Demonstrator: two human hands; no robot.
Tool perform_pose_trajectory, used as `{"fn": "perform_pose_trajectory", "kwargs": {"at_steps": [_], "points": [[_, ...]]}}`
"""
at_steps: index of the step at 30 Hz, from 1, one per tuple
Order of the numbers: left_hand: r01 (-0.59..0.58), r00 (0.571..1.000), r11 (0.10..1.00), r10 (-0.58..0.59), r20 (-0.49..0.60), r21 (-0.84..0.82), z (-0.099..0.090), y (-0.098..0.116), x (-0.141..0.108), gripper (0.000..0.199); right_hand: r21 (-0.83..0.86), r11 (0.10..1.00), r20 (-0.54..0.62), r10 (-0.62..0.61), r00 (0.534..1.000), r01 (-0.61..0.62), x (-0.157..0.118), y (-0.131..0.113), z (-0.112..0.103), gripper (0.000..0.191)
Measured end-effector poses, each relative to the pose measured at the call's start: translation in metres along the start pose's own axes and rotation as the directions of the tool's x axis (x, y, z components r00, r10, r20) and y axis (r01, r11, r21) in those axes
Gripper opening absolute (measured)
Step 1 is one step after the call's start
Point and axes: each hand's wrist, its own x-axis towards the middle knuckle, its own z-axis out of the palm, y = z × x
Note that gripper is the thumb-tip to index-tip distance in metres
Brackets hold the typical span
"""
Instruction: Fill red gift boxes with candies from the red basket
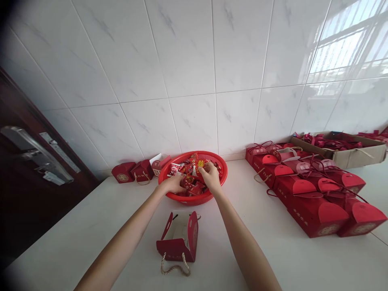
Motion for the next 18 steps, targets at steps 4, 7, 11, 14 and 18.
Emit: {"fn": "perform_pose_trajectory", "kwargs": {"at_steps": [4, 7, 11, 14, 18], "points": [[0.001, 0.999, 1.0, -0.001, 0.039, 0.001, 0.0027, -0.0021, 0.0042, 0.073, 0.006, 1.0, 0.011, -0.003, 1.0, 0.003, -0.0011, -0.0009, -0.0004, 0.026], [0.009, 0.998, 1.0, -0.008, 0.065, -0.005, 0.004, -0.0037, 0.0063, 0.08, 0.011, 1.0, 0.017, -0.006, 1.0, 0.006, -0.0014, -0.0008, -0.0005, 0.025], [-0.021, 0.998, 0.998, 0.024, 0.066, -0.052, 0.0041, -0.0044, 0.0063, 0.069, 0.021, 1.0, 0.02, -0.005, 1.0, 0.005, -0.0008, 0.0006, 0.0, 0.025], [-0.057, 0.997, 0.993, 0.062, 0.044, -0.108, 0.0027, -0.0047, 0.0045, 0.047, 0.023, 1.0, 0.013, -0.005, 1.0, 0.005, -0.0004, 0.0015, 0.0, 0.027], [-0.132, 0.991, 0.965, 0.127, -0.037, -0.225, 0.0001, -0.0062, 0.0011, 0.022, 0.024, 1.0, -0.004, -0.005, 1.0, 0.006, 0.0001, 0.0026, -0.0009, 0.028]]}}
